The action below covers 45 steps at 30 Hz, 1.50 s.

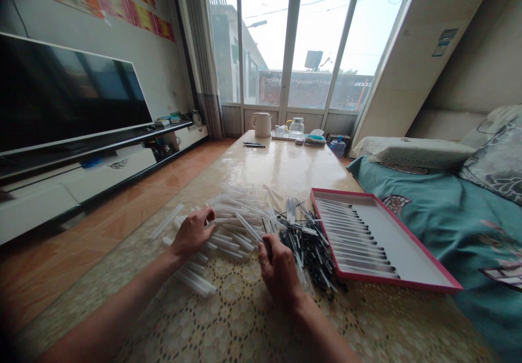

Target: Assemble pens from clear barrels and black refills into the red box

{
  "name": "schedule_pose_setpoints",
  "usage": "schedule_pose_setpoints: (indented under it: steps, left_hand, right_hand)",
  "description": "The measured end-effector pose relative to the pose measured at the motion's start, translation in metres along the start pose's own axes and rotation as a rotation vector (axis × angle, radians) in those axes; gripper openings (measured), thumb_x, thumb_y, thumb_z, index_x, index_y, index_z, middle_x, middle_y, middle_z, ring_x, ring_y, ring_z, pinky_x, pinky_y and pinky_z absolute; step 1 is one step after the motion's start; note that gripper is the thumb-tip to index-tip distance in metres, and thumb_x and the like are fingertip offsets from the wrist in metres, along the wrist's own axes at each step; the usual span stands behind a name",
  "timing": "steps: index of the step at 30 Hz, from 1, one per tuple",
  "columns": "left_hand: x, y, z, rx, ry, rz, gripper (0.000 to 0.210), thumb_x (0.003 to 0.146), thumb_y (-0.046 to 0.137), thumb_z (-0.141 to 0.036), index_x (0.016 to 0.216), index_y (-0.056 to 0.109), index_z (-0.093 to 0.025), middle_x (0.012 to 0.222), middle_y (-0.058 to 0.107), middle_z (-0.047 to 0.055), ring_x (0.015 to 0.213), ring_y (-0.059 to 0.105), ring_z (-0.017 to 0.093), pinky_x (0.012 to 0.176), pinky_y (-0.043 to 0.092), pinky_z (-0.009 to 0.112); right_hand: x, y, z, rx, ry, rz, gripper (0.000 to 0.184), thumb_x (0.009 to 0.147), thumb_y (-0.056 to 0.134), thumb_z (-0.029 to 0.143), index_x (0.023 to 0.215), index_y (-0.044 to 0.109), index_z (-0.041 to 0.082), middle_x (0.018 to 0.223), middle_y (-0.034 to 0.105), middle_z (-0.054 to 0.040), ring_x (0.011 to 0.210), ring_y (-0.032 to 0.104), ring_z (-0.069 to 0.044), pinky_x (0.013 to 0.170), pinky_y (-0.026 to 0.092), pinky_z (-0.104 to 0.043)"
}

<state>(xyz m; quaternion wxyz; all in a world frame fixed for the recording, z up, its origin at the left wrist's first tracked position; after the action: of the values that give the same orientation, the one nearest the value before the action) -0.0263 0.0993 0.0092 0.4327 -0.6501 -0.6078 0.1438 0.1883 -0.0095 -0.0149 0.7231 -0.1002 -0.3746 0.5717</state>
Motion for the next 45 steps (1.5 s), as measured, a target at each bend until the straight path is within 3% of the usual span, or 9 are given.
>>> schedule_pose_setpoints:
  steps: [3, 5, 8, 11, 16, 26, 32, 38, 45]
  left_hand:
    - [-0.006, -0.001, -0.009, -0.122, -0.026, 0.001, 0.002, 0.072, 0.059, -0.018, 0.074, 0.058, -0.020, 0.067, 0.061, 0.002, 0.067, 0.059, 0.019, 0.065, 0.044, 0.030]
    - [-0.013, -0.001, -0.015, -0.308, -0.091, 0.013, 0.010, 0.076, 0.058, -0.027, 0.080, 0.061, -0.018, 0.069, 0.064, 0.002, 0.064, 0.061, 0.017, 0.060, 0.045, 0.027]
    - [-0.030, 0.004, -0.019, -0.980, -0.412, 0.010, 0.024, 0.065, 0.072, -0.028, 0.082, 0.064, -0.013, 0.069, 0.066, 0.003, 0.061, 0.061, 0.014, 0.061, 0.048, 0.025]
    - [-0.050, 0.009, -0.022, -1.194, -0.571, -0.037, 0.027, 0.060, 0.078, -0.024, 0.080, 0.063, -0.012, 0.065, 0.065, 0.001, 0.059, 0.061, 0.011, 0.060, 0.049, 0.022]
    - [-0.063, 0.019, -0.022, -1.184, -0.531, -0.035, 0.028, 0.066, 0.073, -0.036, 0.079, 0.058, -0.015, 0.065, 0.066, 0.000, 0.052, 0.058, 0.009, 0.049, 0.045, 0.019]
    - [-0.061, 0.028, -0.024, -1.081, -0.413, 0.073, 0.032, 0.069, 0.069, -0.042, 0.080, 0.056, -0.015, 0.060, 0.064, 0.000, 0.048, 0.055, 0.010, 0.044, 0.040, 0.019]
    - [-0.062, 0.030, -0.027, -1.062, -0.367, 0.076, 0.031, 0.075, 0.061, -0.046, 0.080, 0.048, -0.018, 0.054, 0.061, -0.003, 0.039, 0.049, 0.008, 0.035, 0.035, 0.016]
    - [-0.065, 0.036, -0.031, -1.045, -0.345, 0.171, 0.035, 0.073, 0.063, -0.048, 0.083, 0.051, -0.016, 0.053, 0.058, -0.004, 0.035, 0.044, 0.006, 0.031, 0.030, 0.015]
    - [-0.070, 0.038, -0.034, -1.053, -0.351, 0.143, 0.033, 0.073, 0.063, -0.046, 0.082, 0.053, -0.016, 0.051, 0.055, -0.005, 0.036, 0.038, 0.004, 0.033, 0.025, 0.014]
  right_hand:
    - [-0.002, 0.001, 0.002, -0.043, -0.024, 0.020, 0.018, 0.090, 0.039, 0.028, 0.094, 0.054, 0.018, 0.065, 0.059, 0.0001, 0.055, 0.054, -0.013, 0.055, 0.039, -0.022]
    - [-0.003, 0.002, 0.005, -0.072, -0.062, 0.030, 0.019, 0.089, 0.039, 0.025, 0.099, 0.053, 0.017, 0.065, 0.059, 0.0002, 0.056, 0.055, -0.014, 0.055, 0.038, -0.022]
    - [-0.006, -0.001, 0.012, -0.134, -0.148, 0.007, 0.016, 0.084, 0.039, 0.019, 0.091, 0.053, 0.018, 0.067, 0.057, -0.0002, 0.058, 0.054, -0.013, 0.057, 0.037, -0.022]
    - [-0.007, -0.006, 0.020, -0.192, -0.212, -0.021, 0.012, 0.079, 0.042, 0.015, 0.083, 0.053, 0.019, 0.065, 0.055, 0.0004, 0.056, 0.050, -0.012, 0.057, 0.034, -0.023]
    - [-0.008, -0.008, 0.025, -0.249, -0.242, -0.007, 0.010, 0.077, 0.044, 0.015, 0.081, 0.052, 0.019, 0.065, 0.053, 0.0004, 0.057, 0.050, -0.012, 0.059, 0.033, -0.023]
    - [-0.010, -0.002, 0.023, -0.272, -0.252, 0.072, 0.011, 0.079, 0.045, 0.014, 0.086, 0.053, 0.018, 0.067, 0.056, -0.0004, 0.061, 0.053, -0.013, 0.060, 0.034, -0.023]
    - [-0.008, 0.006, 0.026, -0.495, -0.382, 0.152, 0.017, 0.092, 0.042, 0.021, 0.081, 0.054, 0.019, 0.066, 0.059, -0.0008, 0.059, 0.053, -0.013, 0.058, 0.029, -0.025]
    - [-0.007, 0.006, 0.029, -0.596, -0.489, 0.105, 0.016, 0.093, 0.045, 0.021, 0.078, 0.052, 0.020, 0.066, 0.057, 0.0004, 0.059, 0.049, -0.014, 0.058, 0.024, -0.028]
    - [-0.007, 0.003, 0.030, -0.495, -0.362, 0.214, 0.019, 0.092, 0.043, 0.020, 0.074, 0.050, 0.020, 0.063, 0.058, 0.0016, 0.054, 0.051, -0.012, 0.053, 0.021, -0.027]
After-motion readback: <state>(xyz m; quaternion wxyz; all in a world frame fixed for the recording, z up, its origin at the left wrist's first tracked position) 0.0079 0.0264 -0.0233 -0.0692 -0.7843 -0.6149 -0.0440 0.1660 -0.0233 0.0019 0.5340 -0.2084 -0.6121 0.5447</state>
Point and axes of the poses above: each hand's wrist, its own x-axis towards the middle knuckle, its own y-axis out of the palm, z = x × y, the point moved 4 cm from there along x, towards the middle knuckle
